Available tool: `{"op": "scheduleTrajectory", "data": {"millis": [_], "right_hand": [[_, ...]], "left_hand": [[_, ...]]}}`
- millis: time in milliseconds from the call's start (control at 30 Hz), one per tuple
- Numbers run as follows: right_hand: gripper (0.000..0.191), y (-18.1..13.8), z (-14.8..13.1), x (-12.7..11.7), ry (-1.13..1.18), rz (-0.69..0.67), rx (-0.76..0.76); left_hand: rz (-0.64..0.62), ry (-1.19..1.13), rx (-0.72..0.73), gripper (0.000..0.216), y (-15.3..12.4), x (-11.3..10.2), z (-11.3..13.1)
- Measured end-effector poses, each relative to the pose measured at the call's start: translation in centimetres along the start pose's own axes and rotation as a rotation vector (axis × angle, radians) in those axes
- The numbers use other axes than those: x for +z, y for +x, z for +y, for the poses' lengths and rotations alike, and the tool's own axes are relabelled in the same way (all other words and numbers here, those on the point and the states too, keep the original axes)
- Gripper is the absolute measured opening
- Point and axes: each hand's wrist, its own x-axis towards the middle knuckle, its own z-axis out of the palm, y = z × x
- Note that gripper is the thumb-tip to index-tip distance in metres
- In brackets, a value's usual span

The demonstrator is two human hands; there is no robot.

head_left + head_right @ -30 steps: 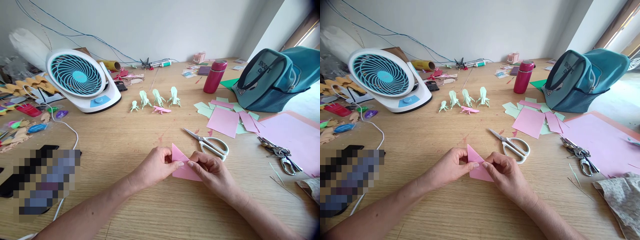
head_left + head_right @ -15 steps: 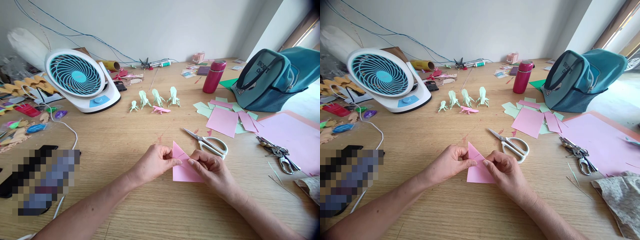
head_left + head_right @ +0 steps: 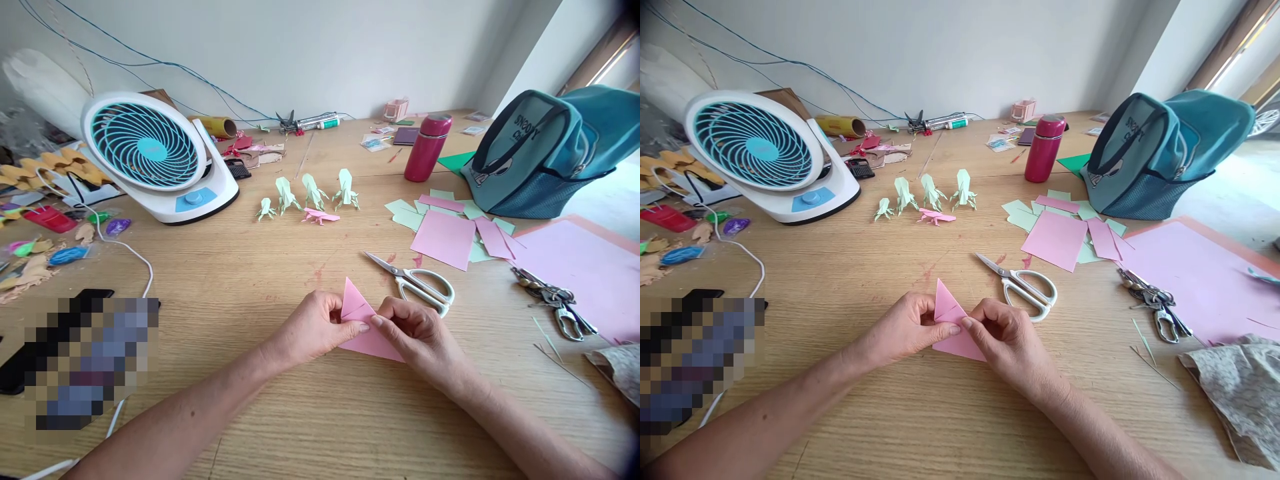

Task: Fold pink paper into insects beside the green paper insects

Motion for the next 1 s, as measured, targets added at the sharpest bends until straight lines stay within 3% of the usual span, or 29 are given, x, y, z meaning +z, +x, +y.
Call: {"op": "scheduleTrajectory", "data": {"millis": [200,533,1000], "right_hand": [[0.032,0.09,-0.19,-0.05,0.038,0.015,-0.012],[0.035,0.15,-0.24,-0.15,0.059,-0.132,0.112],[0.022,0.21,0.46,-0.21,-0.049,-0.094,0.061]], "left_hand": [[-0.053,-0.024,-0.044,0.035,0.12,-0.22,-0.29],[0.040,0.006,-0.019,0.033,-0.05,-0.19,0.04],[0.108,0.021,-0.005,0.017,0.26,-0.66,0.05]]}}
